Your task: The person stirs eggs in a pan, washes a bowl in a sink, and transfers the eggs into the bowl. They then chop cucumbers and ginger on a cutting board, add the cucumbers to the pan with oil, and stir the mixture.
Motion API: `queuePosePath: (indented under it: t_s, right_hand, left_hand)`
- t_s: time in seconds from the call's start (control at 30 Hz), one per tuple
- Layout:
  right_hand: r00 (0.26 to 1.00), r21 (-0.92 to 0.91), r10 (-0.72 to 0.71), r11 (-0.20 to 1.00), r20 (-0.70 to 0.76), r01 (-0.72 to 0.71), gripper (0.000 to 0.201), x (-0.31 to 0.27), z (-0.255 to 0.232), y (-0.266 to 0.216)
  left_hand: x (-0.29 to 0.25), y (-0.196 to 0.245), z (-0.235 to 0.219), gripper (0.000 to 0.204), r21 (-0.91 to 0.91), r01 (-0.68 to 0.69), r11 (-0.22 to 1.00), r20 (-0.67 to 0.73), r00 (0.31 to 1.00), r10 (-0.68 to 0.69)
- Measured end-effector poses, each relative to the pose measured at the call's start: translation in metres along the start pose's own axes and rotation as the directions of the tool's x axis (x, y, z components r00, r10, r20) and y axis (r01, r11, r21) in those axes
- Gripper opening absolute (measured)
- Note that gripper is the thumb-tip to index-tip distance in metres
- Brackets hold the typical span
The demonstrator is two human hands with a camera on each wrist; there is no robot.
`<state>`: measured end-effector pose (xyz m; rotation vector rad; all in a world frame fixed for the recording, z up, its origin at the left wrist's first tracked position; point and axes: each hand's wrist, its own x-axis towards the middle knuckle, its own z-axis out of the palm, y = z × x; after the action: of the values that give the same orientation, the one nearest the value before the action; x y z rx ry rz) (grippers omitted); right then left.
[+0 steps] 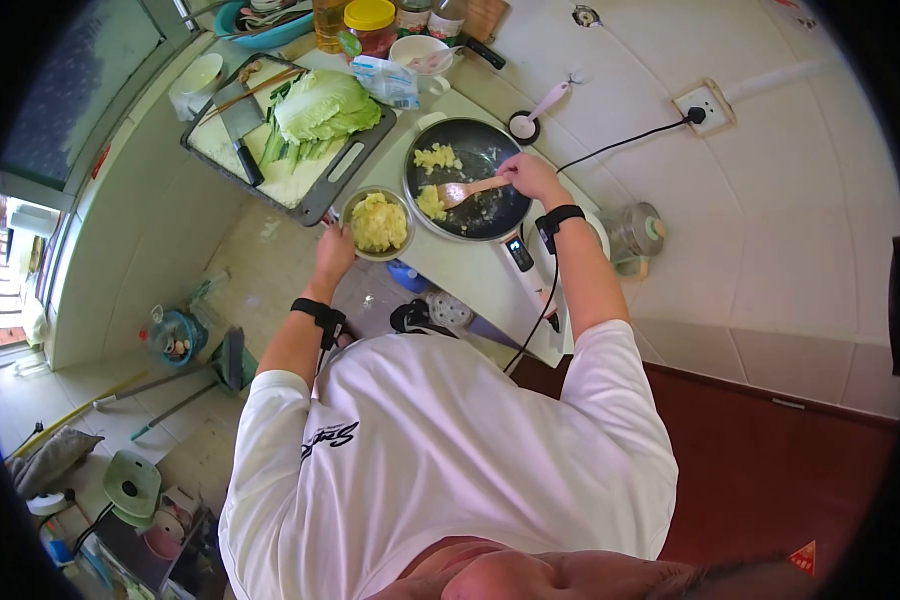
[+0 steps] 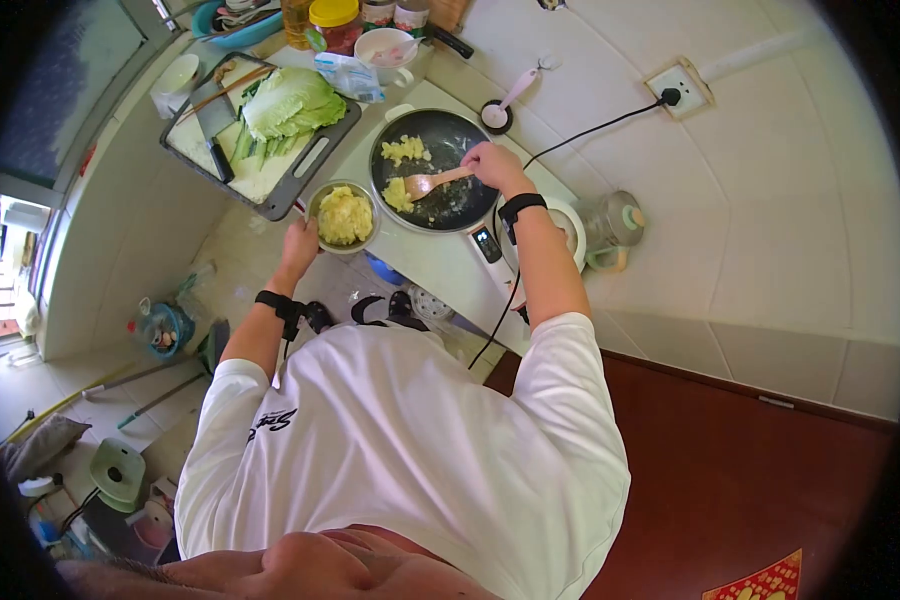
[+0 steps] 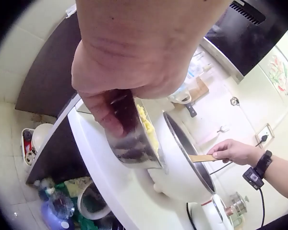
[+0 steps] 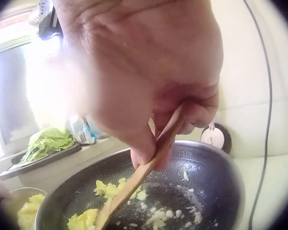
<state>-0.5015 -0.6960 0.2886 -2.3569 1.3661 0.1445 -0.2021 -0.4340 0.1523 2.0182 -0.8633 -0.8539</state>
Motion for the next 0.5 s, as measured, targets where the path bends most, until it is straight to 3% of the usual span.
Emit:
queuePosePath:
  t_s: [0.17,0.27,0.5]
  right_hand:
    - [0.987,0.183,-0.156,0.972,0.040,0.147,0.017,0.011,0.011,0.007]
    - [0.980,0.258,-0.195,0.949,0.031,0.181,0.017,0.012,0.015,0.011]
    - [0.965,0.314,-0.259,0.914,-0.037,0.258,0.016,-0.010,-0.019,-0.005]
  left_hand:
    - [-0.015,0.035,-0.016,0.045,-0.012,0.089,0.996,0.086,0.992,-0.087]
    - [0.002,0.006,-0.003,0.046,0.063,0.005,0.998,0.017,1.000,-0.006]
    - [0.007,0.008,-0.006,0.045,0.040,-0.013,0.999,0.049,0.999,0.011]
